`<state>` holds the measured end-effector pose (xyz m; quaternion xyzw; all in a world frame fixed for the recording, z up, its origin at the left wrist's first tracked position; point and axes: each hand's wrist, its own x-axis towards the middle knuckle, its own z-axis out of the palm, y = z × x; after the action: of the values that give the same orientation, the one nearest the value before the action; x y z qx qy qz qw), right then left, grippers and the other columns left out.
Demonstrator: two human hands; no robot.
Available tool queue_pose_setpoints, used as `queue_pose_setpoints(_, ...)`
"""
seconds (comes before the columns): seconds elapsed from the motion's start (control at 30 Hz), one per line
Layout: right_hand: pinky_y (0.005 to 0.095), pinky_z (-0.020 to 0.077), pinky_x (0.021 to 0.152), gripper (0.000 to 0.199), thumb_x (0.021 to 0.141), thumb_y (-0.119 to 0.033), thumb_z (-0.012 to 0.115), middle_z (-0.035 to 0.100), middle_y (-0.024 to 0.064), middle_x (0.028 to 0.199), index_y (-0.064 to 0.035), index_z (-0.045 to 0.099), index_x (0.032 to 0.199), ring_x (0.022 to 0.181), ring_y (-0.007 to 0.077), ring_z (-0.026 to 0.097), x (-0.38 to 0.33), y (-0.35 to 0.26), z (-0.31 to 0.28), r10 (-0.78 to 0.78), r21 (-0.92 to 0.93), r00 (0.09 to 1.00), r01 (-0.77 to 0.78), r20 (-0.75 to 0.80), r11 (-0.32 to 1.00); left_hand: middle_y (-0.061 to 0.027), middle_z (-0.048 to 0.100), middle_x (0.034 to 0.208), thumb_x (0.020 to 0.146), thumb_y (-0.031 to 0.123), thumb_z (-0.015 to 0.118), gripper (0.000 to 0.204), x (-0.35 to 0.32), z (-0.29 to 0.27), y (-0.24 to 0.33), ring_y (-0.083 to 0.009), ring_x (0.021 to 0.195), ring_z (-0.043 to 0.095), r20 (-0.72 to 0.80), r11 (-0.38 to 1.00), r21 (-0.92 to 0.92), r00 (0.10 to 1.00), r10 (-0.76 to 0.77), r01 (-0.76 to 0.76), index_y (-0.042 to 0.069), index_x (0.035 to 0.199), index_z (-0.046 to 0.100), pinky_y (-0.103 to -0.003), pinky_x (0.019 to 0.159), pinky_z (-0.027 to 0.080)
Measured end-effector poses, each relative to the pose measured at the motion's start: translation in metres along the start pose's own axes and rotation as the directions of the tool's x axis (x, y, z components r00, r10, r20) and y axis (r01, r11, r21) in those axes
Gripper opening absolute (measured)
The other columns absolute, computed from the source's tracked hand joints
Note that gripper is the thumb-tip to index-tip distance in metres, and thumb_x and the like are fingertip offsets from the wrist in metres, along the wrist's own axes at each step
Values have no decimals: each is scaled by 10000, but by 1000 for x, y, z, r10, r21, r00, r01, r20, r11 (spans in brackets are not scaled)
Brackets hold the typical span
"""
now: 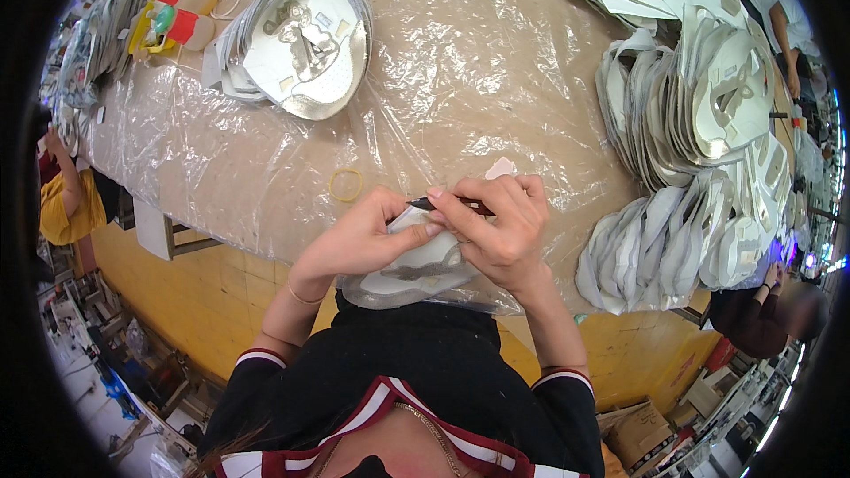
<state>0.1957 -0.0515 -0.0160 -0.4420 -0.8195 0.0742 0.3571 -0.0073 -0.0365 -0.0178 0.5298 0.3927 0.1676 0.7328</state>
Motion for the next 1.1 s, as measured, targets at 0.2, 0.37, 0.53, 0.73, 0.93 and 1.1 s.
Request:
queue_pose_setpoints(0.2,301,349,680,345,688,-200,813,655,-39,869,-177,752,1026,635,119,531,0,0,-5,56,71,998,-57,16,996,18,644,749,958,153,627,204,-1,-4,3,-20,715,499,18,1000,-10,1000,13,-13,-36,995,692,-243,599,440)
queue_pose_setpoints(0.37,312,371,682,302,740,-202,792,658,-15,850,-139,749,1032,640,141,528,1,-1,-11,-21,-65,999,24,38,998,9,654,780,965,168,624,225,1,-6,6,-27,740,507,92,995,70,993,-79,72,-39,1021,691,-245,631,452)
queue_pose_setpoints(0.53,306,422,708,246,818,-136,745,658,47,902,-94,734,1060,688,167,576,-1,4,-10,303,206,953,-291,-26,934,-41,707,902,967,173,624,278,0,-4,9,-44,823,551,71,1000,12,997,7,-8,-30,1148,679,-241,740,486)
queue_pose_setpoints(0.73,186,300,612,482,857,-238,734,547,-5,990,6,630,1259,652,73,339,0,20,-29,490,652,784,-603,381,459,-70,721,1008,957,133,628,289,-6,-15,14,-71,896,587,17,997,-80,1000,11,-10,-8,1205,671,-250,815,494)
queue_pose_setpoints(0.93,220,389,586,375,761,-81,808,658,33,925,3,697,1109,685,67,509,-4,9,-27,528,563,732,-675,430,478,-36,700,958,930,124,659,230,-5,-16,8,-82,880,600,-125,997,65,992,36,-28,-17,1110,687,-256,790,496)
queue_pose_setpoints(1.1,241,465,654,277,814,-64,776,696,71,935,18,701,1067,786,105,616,-12,9,-58,504,598,849,-489,158,635,-30,696,947,880,38,708,188,-4,-14,6,-82,878,607,-155,995,-51,985,76,-84,-16,1059,688,-245,796,486)
